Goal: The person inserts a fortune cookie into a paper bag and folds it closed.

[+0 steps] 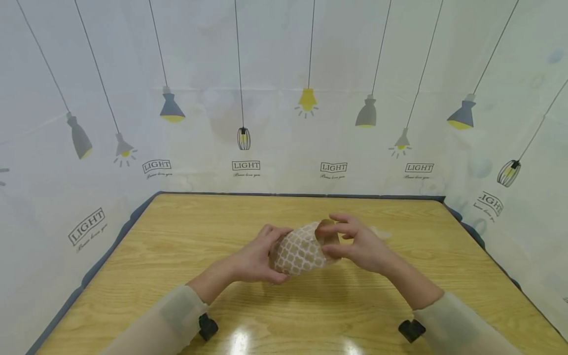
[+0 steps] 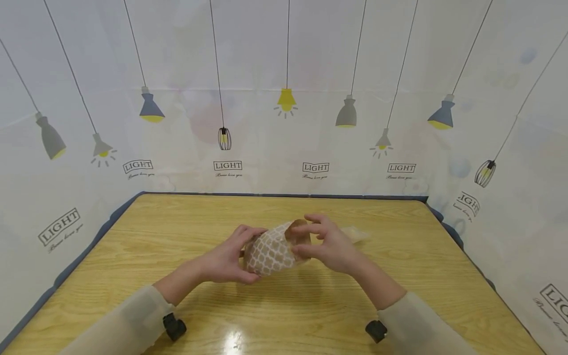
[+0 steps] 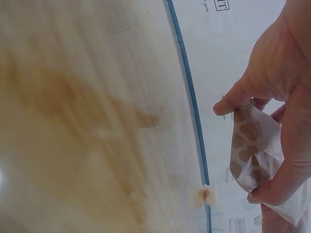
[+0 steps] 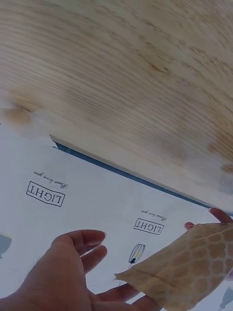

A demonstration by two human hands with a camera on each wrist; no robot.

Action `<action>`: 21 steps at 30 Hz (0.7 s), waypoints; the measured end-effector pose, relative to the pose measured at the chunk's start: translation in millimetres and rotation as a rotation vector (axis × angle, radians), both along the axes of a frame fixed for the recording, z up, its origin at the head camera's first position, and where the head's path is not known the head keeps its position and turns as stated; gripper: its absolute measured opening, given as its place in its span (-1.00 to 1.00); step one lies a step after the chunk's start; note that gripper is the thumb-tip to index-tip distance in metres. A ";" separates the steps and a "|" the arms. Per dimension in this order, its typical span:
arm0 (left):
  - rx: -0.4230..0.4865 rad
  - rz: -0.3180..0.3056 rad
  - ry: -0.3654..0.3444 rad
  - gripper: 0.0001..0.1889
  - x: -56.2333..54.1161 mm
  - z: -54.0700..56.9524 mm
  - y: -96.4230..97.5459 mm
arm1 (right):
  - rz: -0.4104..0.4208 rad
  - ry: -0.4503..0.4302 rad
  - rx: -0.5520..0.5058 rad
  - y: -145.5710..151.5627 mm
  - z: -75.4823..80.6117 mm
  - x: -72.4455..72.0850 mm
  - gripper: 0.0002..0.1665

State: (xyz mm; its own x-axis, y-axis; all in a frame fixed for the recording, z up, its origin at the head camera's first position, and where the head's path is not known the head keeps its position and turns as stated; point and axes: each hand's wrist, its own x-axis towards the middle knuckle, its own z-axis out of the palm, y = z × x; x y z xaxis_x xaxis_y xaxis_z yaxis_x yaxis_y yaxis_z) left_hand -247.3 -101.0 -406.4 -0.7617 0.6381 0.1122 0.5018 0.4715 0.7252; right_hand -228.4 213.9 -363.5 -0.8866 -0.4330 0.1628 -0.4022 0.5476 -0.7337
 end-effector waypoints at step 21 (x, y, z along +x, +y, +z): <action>-0.007 0.055 -0.013 0.13 -1.7 -0.7 -8.5 | -0.250 -0.157 -0.002 125.2 -28.0 -42.8 -0.38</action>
